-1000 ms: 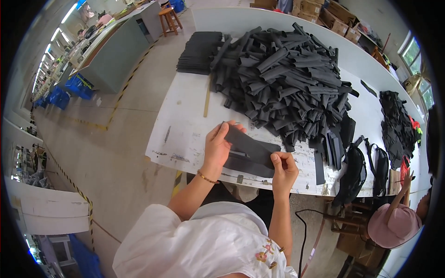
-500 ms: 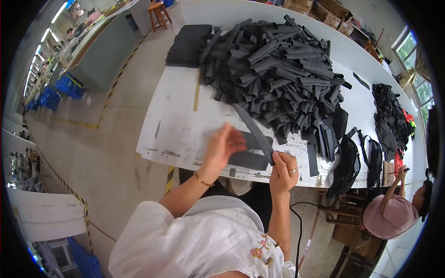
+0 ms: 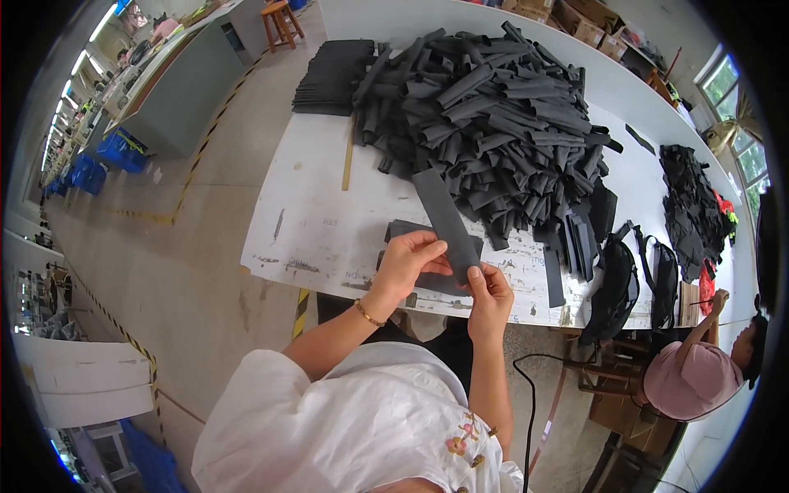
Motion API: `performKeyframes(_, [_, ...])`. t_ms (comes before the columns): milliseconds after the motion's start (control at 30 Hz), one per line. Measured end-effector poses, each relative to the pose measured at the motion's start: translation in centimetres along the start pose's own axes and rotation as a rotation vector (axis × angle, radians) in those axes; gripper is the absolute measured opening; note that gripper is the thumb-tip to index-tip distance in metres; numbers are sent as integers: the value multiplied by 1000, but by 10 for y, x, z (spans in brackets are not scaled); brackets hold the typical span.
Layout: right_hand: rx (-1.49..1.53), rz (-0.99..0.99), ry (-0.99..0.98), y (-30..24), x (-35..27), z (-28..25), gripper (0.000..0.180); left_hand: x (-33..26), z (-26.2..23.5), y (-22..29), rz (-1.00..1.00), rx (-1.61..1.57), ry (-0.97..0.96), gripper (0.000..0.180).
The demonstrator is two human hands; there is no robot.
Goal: Assembling black foam pieces by peeling adhesive backing and sticking them together.
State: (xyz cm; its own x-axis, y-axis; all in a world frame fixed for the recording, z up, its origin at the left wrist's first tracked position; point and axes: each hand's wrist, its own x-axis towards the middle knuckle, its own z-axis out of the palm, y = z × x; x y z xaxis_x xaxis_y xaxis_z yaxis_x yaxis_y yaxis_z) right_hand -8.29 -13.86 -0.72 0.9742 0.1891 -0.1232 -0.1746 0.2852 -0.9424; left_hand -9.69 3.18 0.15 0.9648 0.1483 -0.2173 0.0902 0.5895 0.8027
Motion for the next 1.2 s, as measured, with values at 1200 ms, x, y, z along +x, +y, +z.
performKeyframes(1200, [-770,-222,167,12,36,-6,19,-6,-86,-4,358,636,328,22])
